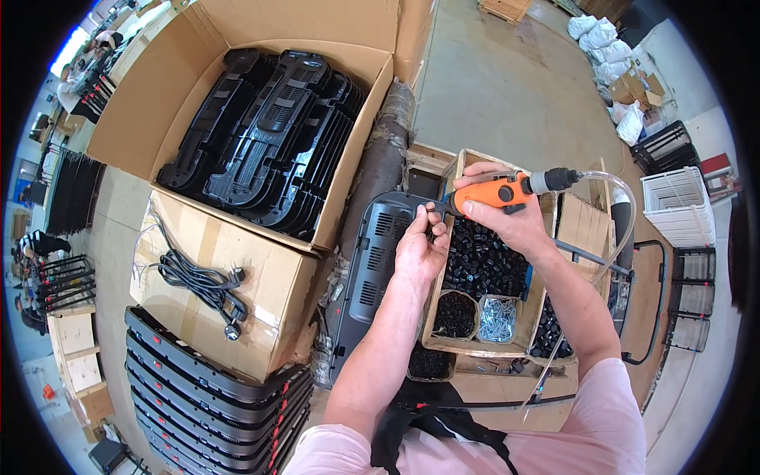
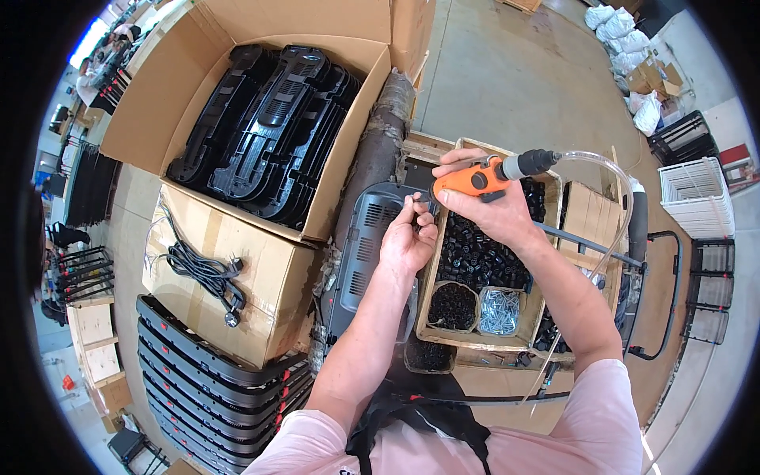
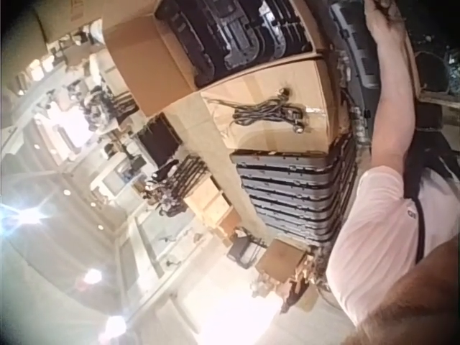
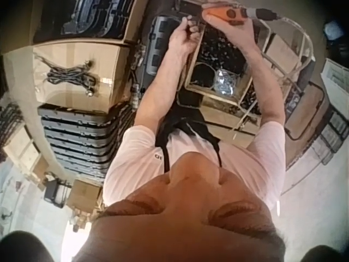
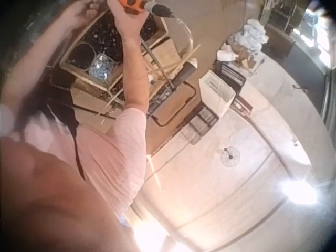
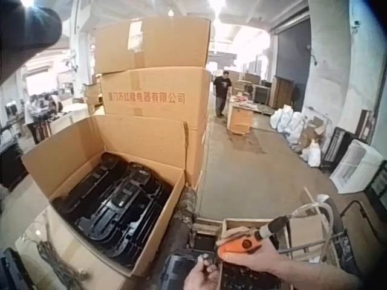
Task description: Assembling components of a lawnmower using an electric screwdriver.
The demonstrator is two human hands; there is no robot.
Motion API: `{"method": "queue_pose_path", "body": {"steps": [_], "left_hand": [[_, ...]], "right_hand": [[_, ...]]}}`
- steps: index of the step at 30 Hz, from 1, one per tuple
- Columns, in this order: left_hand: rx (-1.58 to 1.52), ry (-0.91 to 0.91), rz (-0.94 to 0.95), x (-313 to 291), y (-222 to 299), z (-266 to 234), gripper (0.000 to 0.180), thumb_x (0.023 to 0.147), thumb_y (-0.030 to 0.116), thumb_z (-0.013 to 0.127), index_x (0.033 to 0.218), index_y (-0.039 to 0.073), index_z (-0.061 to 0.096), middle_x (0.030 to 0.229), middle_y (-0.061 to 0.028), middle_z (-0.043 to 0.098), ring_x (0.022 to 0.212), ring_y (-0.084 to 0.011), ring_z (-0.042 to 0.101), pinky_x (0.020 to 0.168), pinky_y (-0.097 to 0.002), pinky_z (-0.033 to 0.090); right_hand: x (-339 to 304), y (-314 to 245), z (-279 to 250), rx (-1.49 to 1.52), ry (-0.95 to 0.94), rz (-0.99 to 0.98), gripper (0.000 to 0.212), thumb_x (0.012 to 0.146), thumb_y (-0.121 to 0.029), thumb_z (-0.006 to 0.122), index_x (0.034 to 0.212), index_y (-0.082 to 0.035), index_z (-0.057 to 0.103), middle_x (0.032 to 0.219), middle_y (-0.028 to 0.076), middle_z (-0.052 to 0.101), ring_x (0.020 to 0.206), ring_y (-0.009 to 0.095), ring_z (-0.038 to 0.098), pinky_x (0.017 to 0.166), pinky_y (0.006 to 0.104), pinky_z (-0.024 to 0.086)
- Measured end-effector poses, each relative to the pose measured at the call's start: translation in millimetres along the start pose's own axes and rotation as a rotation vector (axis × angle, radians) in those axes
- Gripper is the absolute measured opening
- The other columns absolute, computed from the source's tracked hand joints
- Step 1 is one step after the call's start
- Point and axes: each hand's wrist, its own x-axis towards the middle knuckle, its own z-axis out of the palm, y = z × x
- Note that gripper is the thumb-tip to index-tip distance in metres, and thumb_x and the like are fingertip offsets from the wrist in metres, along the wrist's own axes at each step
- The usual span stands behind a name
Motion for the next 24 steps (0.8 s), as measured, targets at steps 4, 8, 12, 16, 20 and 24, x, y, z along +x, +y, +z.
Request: {"method": "queue_pose_path", "body": {"steps": [4,8,12,16,20,24], "left_hand": [[0.022,-0.028,0.020,1,6,-4,0.026,0.109,0.040,0.056,0.106,0.015,0.062,0.080,0.0048,0.057,0.064,-0.0086,0.049,0.051,-0.0210,0.039],[0.043,0.029,0.101,-1,8,6,0.034,0.109,0.046,0.055,0.103,0.014,0.062,0.080,0.0035,0.057,0.065,-0.0102,0.050,0.053,-0.0236,0.040],[0.275,0.194,0.213,-11,-8,8,0.039,0.112,0.045,0.050,0.110,0.008,0.062,0.085,-0.0011,0.063,0.066,-0.0124,0.054,0.057,-0.0263,0.043],[0.304,0.137,0.157,-30,-7,-7,0.032,0.113,0.032,0.049,0.111,0.005,0.064,0.090,-0.0031,0.067,0.069,-0.0124,0.058,0.060,-0.0280,0.049],[0.433,0.079,0.182,-48,-14,-16,0.028,0.113,0.024,0.051,0.124,0.004,0.067,0.089,-0.0011,0.065,0.074,-0.0110,0.057,0.062,-0.0265,0.046],[0.518,0.033,0.172,-60,-9,-27,0.029,0.113,0.024,0.050,0.125,0.003,0.066,0.088,-0.0006,0.067,0.069,-0.0116,0.057,0.065,-0.0254,0.049]], "right_hand": [[9,-2,11,-0.022,-0.026,0.000,0.048,0.086,-0.012,0.083,0.129,-0.002,0.063,0.118,0.011,0.075,0.111,0.017,0.069,0.101,0.0359,0.056],[19,4,20,-0.051,-0.002,-0.018,0.050,0.087,-0.011,0.082,0.131,-0.001,0.061,0.120,0.012,0.074,0.112,0.018,0.069,0.102,0.0367,0.055],[34,8,23,-0.105,-0.004,-0.026,0.050,0.087,-0.010,0.082,0.131,-0.001,0.061,0.119,0.012,0.074,0.112,0.018,0.069,0.101,0.0362,0.056],[45,24,36,-0.089,-0.033,-0.015,0.047,0.086,-0.009,0.082,0.128,-0.001,0.063,0.116,0.010,0.074,0.110,0.016,0.069,0.099,0.0353,0.056],[53,36,42,-0.106,-0.059,-0.070,0.042,0.085,-0.008,0.082,0.124,-0.001,0.065,0.115,0.009,0.074,0.109,0.017,0.069,0.099,0.0342,0.056],[56,38,47,-0.157,-0.095,-0.067,0.031,0.085,-0.006,0.081,0.113,-0.003,0.068,0.113,0.007,0.074,0.106,0.017,0.069,0.097,0.0341,0.056]]}}
